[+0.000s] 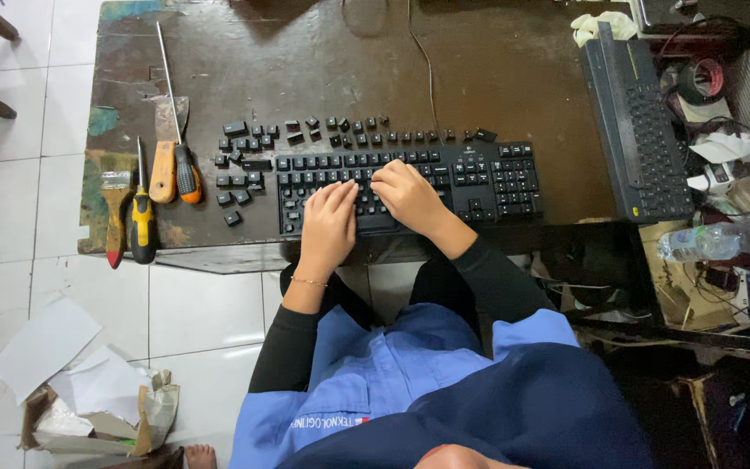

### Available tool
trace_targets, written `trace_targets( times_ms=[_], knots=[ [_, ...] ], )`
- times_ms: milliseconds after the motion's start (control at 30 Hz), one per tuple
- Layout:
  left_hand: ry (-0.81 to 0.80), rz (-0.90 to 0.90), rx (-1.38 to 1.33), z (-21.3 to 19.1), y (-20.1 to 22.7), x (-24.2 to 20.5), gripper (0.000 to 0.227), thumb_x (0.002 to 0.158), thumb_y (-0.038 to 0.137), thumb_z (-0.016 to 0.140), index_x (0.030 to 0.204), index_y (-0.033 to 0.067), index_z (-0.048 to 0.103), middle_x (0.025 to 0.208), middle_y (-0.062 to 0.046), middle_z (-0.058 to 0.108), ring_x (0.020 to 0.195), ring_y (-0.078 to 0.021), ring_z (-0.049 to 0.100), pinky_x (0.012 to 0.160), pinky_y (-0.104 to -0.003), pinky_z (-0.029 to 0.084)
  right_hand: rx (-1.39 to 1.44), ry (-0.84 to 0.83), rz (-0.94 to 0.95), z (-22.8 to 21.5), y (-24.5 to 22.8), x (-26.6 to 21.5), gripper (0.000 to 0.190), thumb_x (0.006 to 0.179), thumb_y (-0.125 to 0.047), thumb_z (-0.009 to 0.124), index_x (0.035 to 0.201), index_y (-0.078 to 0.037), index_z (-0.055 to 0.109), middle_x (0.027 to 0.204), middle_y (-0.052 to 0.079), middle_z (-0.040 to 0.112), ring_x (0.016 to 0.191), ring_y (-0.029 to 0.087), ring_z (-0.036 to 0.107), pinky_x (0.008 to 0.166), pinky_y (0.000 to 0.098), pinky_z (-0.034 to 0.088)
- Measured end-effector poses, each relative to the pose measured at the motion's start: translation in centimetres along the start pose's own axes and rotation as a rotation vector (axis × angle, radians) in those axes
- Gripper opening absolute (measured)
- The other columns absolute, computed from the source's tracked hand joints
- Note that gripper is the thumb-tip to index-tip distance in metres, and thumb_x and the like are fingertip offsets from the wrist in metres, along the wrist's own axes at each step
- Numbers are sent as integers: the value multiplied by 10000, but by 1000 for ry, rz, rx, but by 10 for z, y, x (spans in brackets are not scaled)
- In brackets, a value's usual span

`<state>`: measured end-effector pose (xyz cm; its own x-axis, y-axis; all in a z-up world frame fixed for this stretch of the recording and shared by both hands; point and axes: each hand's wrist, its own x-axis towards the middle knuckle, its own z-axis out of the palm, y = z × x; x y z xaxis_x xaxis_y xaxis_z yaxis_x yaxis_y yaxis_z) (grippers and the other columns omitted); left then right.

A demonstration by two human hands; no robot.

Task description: The person sits at a workbench and reassembles a black computer keyboard by hand. They pick up individual keycaps from a pile on the table and press them into place on the keyboard base one by one.

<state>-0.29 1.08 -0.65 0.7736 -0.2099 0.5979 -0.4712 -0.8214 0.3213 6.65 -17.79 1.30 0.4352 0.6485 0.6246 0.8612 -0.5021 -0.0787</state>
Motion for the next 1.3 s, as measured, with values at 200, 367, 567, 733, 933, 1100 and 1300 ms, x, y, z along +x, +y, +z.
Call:
trace_targets(
  times_ms=[200,367,567,733,933,1100,1300],
  knots=[
    [-97,94,50,-1,9,4,397,854,117,592,1249,91,630,1282,-34,613,1200,-256,535,1026,-471,372,-69,-7,-84,1,-3,-2,111,942,-36,553,875,-46,641,890,41,571,869,233,542,654,307,416],
    [-112,123,74,-1,9,5,399,839,113,580,1232,82,636,1266,-41,618,1210,-254,527,1034,-483,359,-122,-21,-98,1,-5,-7,111,936,-39,539,899,-30,643,856,47,549,843,229,525,647,313,406],
    [-107,142,102,2,7,5,353,822,132,581,1158,81,678,1195,-43,647,1184,-236,546,1030,-473,366,-137,-24,-69,10,-9,-12,108,922,-13,540,899,-11,645,819,50,518,815,235,516,631,315,395],
    [-111,120,86,4,8,5,372,802,134,575,1153,68,678,1196,-49,641,1183,-237,542,1035,-468,367,-94,-24,-30,13,-6,-14,110,932,-24,549,897,-36,653,833,38,528,826,232,525,659,320,404],
    [-85,84,25,4,9,7,364,821,111,567,1167,59,665,1224,-58,624,1197,-248,533,1041,-464,366,261,32,72,4,58,17,81,891,11,608,845,-18,669,840,127,608,852,322,579,730,392,469],
    [-10,60,-33,0,11,5,383,864,89,560,1240,55,626,1271,-71,601,1215,-259,527,1046,-453,361,223,-254,408,42,132,37,167,817,-19,732,977,-11,685,949,142,649,842,337,651,775,415,522],
    [5,22,-17,-13,1,-2,361,871,77,565,1225,50,626,1266,-83,606,1197,-272,548,1024,-461,387,243,-415,488,53,150,48,236,770,-4,760,1003,-13,722,972,194,647,772,332,693,726,422,553]
  ],
)
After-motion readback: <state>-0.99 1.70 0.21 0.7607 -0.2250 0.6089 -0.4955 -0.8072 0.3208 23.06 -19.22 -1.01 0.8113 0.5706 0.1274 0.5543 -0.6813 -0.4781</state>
